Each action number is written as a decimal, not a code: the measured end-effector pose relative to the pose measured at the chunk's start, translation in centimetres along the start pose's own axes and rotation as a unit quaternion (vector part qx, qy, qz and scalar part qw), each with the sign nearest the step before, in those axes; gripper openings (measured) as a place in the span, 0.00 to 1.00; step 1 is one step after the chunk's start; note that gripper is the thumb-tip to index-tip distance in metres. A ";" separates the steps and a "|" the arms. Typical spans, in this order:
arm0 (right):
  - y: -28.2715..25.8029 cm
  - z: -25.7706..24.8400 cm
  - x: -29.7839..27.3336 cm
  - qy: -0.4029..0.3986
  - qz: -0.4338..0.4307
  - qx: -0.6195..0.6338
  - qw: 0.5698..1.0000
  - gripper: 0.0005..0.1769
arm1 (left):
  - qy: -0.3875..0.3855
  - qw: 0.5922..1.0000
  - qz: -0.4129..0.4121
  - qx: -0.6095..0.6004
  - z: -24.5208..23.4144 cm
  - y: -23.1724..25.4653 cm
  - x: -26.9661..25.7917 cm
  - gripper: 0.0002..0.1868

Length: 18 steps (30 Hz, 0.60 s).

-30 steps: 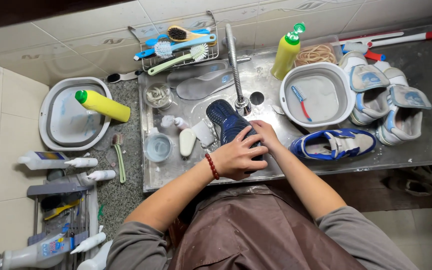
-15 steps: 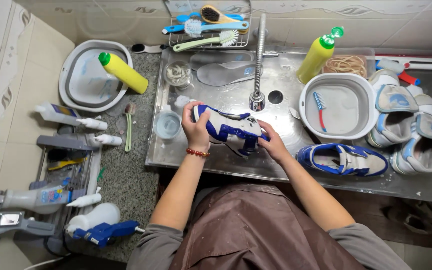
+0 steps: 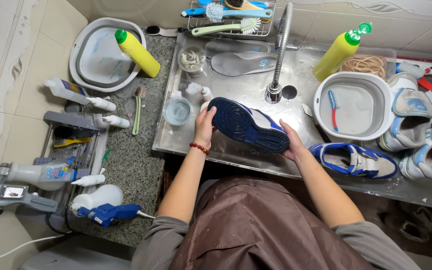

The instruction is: The person rinses a pair of blue and white sneakers under a running tap, then uses a brush and cleaning solution to scrub the soles and uppers. The person handles the shoes and brush at a stainless steel sink, rinsing the shoes and brush multiple times during the process.

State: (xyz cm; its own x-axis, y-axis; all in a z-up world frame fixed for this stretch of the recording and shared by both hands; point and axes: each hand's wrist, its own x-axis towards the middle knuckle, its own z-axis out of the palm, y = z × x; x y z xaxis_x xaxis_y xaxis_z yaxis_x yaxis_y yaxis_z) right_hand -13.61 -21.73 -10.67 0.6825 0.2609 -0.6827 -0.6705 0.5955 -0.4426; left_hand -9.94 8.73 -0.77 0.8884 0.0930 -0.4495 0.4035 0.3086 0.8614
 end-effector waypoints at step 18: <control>3.4 7.2 3.2 0.144 -0.101 -0.472 0.864 0.18 | -0.005 0.965 0.199 -0.170 -7.2 -0.3 -5.9 0.24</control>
State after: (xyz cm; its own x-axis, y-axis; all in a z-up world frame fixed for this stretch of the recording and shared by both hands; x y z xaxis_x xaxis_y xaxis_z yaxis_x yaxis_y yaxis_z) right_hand -11.62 -13.41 -10.20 0.8039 -0.0564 -0.5921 -0.5774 -0.3130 -0.7541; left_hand -16.89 14.90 -0.08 0.9610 0.2598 -0.0951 -0.0638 0.5425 0.8377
